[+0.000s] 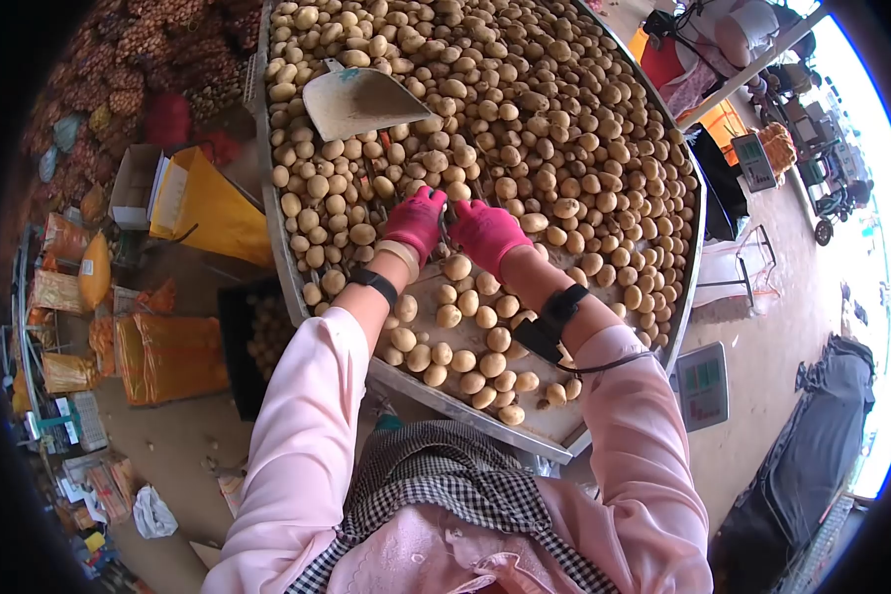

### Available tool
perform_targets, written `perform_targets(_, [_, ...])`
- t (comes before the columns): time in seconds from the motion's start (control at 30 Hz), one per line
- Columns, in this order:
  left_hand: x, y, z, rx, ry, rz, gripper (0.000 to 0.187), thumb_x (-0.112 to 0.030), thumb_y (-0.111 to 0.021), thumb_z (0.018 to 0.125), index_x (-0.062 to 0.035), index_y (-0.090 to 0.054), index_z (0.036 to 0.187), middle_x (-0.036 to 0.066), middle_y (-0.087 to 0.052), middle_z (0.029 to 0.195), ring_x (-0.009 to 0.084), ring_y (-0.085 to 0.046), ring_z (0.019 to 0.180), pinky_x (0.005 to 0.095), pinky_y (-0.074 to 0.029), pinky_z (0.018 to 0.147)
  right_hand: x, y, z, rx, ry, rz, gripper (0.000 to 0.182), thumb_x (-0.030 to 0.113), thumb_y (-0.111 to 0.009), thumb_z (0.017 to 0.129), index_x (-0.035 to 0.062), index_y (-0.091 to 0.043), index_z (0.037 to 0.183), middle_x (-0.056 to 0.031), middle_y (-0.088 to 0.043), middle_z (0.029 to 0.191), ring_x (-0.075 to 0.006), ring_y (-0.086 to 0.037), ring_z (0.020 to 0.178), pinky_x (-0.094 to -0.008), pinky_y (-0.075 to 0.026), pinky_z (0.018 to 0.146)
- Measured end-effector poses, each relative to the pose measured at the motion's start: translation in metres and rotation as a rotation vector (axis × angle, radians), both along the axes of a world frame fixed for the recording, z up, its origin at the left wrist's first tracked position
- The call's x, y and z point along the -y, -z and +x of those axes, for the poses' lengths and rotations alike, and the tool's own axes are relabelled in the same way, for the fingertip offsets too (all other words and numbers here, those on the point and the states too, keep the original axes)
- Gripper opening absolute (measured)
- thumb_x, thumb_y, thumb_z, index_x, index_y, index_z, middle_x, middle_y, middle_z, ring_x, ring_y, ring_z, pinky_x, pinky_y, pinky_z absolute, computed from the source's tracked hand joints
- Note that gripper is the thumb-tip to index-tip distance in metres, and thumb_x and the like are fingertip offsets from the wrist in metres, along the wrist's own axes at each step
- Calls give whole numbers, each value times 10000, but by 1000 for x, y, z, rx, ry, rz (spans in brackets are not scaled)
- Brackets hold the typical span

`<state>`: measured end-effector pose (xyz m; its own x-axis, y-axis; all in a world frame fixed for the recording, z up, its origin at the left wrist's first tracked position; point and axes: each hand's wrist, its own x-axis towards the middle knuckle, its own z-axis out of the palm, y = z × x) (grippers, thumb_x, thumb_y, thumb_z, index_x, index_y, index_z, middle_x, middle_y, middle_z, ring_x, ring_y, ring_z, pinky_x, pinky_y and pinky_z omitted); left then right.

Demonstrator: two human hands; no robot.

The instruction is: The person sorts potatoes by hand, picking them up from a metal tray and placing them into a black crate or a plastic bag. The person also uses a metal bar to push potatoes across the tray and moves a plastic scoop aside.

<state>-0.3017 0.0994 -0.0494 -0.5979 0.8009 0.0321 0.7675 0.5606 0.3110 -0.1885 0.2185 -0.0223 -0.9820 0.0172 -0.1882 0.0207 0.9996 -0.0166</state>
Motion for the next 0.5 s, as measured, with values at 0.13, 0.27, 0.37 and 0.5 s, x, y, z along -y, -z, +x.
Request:
perform_targets(0.13, [30, 14, -7, 620, -386, 685, 204, -187, -666, 910, -106, -648, 1096, 70, -706, 959, 258, -696, 827, 364, -568, 654, 13, -31, 0, 173, -71, 119, 286, 186, -726, 781, 169, -697, 1065, -98, -561, 1166, -281, -573, 1109, -366, -554, 799])
perform_targets(0.27, [74, -29, 12, 1513, -456, 1001, 221, -119, -615, 969, -51, -633, 1178, 31, -702, 972, 139, -694, 824, 264, -588, 651, 2, -25, 2, 73, -4, -36, 351, 272, -755, 750, 139, -682, 1067, -100, -594, 1143, -294, -613, 1056, -367, -548, 807])
perform_targets(0.37, [92, -21, 32, 1716, -236, 1194, 265, -44, -505, 1001, -29, -602, 1248, 66, -684, 1107, 162, -690, 943, 293, -593, 805, -2, -10, 26, -237, 288, -555, 356, 306, -707, 831, 100, -631, 1111, -77, -610, 1158, -296, -637, 990, -415, -535, 822])
perform_targets(0.5, [67, -33, 89, 1430, -297, 1142, 331, -100, -443, 1010, -1, -562, 1302, 107, -613, 1278, 203, -554, 1209, 329, -415, 1063, 74, 59, 47, -950, 698, -2038, 309, 270, -610, 957, 84, -578, 1202, -83, -632, 1195, -202, -616, 1053, -323, -494, 946])
